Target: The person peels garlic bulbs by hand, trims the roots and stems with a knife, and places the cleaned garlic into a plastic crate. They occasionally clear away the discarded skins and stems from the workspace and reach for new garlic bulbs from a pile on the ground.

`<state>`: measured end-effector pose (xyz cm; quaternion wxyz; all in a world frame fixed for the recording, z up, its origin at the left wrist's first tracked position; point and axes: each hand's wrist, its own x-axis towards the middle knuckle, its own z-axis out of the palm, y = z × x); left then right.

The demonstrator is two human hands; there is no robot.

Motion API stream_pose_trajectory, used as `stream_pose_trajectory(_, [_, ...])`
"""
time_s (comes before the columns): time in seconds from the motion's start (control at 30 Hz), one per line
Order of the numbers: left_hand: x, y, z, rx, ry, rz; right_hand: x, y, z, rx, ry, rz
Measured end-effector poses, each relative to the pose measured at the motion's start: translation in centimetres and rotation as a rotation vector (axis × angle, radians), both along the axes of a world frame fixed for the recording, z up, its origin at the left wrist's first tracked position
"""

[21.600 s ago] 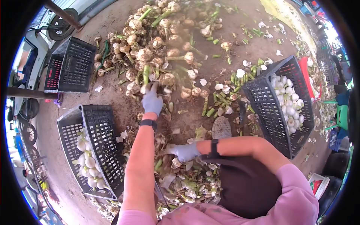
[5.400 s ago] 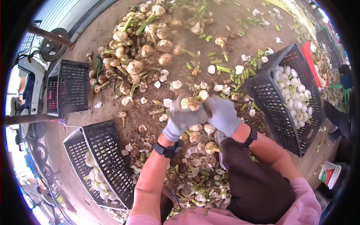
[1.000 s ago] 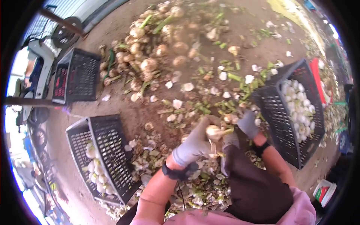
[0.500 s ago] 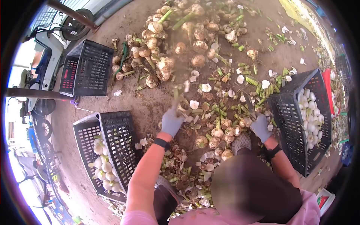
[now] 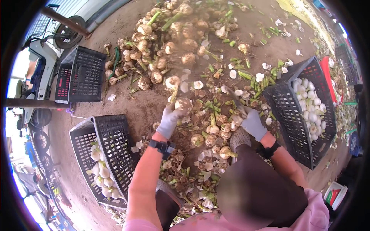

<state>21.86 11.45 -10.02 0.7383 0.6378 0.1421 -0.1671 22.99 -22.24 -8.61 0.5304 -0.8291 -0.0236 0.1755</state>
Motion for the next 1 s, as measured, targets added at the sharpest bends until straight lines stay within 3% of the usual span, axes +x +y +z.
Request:
stream_pose_trajectory(0.07, [-1.4, -3.7, 2.7, -0.385, -0.179, 0.173, 0.3, 0.6, 1.0, -0.112, -0.154, 0.132])
stream_pose_trajectory(0.1, [-1.5, -4.7, 3.2, -0.376, -0.2, 0.132, 0.4, 1.2, 1.7, -0.171, -0.279, 0.183])
stream_pose_trajectory(0.17, [-1.5, -6.2, 3.2, 0.039, -0.509, 0.002, 0.3, 3.1, 4.7, -0.287, -0.698, 0.269])
stream_pose_trajectory(0.2, [-1.2, -6.9, 4.8, 0.364, -0.733, -0.077, 0.1, 3.8, 5.7, -0.331, -0.746, 0.312])
stream_pose_trajectory(0.27, [-1.5, -9.5, 8.8, 0.2, -0.301, -0.055, -0.6, 5.0, 7.2, -0.417, -0.84, 0.396])
stream_pose_trajectory(0.3, [-1.4, -9.8, 8.4, 0.086, -0.29, -0.02, -0.7, 5.3, 7.8, -0.416, -0.833, 0.371])
stream_pose_trajectory(0.4, [-1.2, -9.5, 8.3, 0.119, -0.31, -0.092, -0.8, 5.4, 7.2, -0.442, -0.837, 0.319])
stream_pose_trajectory(0.43, [-1.2, -9.7, 6.8, 0.035, -0.428, -0.038, -0.8, 5.5, 7.3, -0.429, -0.836, 0.303])
stream_pose_trajectory(0.5, [-1.8, -10.3, 5.8, 0.053, -0.374, -0.016, -0.3, 5.4, 7.3, -0.403, -0.837, 0.272])
stream_pose_trajectory(0.57, [-1.2, -9.5, 6.2, 0.629, -0.567, -0.359, 1.4, 4.6, 5.1, -0.538, -0.603, 0.147])
stream_pose_trajectory(0.6, [-2.7, -11.4, 9.3, 0.321, -0.531, -0.178, 2.7, 3.9, 3.3, -0.602, -0.483, 0.085])
stream_pose_trajectory(0.67, [-3.8, -12.5, 12.7, 0.264, -0.581, -0.282, 5.9, -1.1, -0.9, -0.728, -0.235, 0.108])
stream_pose_trajectory(0.7, [-3.6, -12.9, 12.0, 0.235, -0.634, -0.133, 5.2, -1.2, 0.8, -0.634, -0.156, 0.04])
stream_pose_trajectory(0.73, [-3.0, -12.8, 11.7, 0.05, -0.508, -0.076, 4.3, -0.2, 3.3, -0.585, 0.008, 0.033])
stream_pose_trajectory(0.8, [-2.0, -11.1, 11.3, 0.745, -0.751, -0.07, 2.7, -0.5, 0.6, -0.47, -0.028, 0.101])
stream_pose_trajectory(0.83, [-1.9, -10.6, 12.0, 0.981, -0.83, -0.088, 1.6, -0.6, 0.4, -0.445, -0.175, 0.076])
stream_pose_trajectory(0.93, [-2.8, -10.0, 11.1, 0.797, -0.58, 0.083, 0.3, -0.4, 0.8, -0.253, -0.123, 0.037])
stream_pose_trajectory(1.0, [-3.2, -10.3, 10.9, 0.395, -0.395, 0.208, 0.2, 0.2, 2.1, -0.104, -0.156, 0.052])
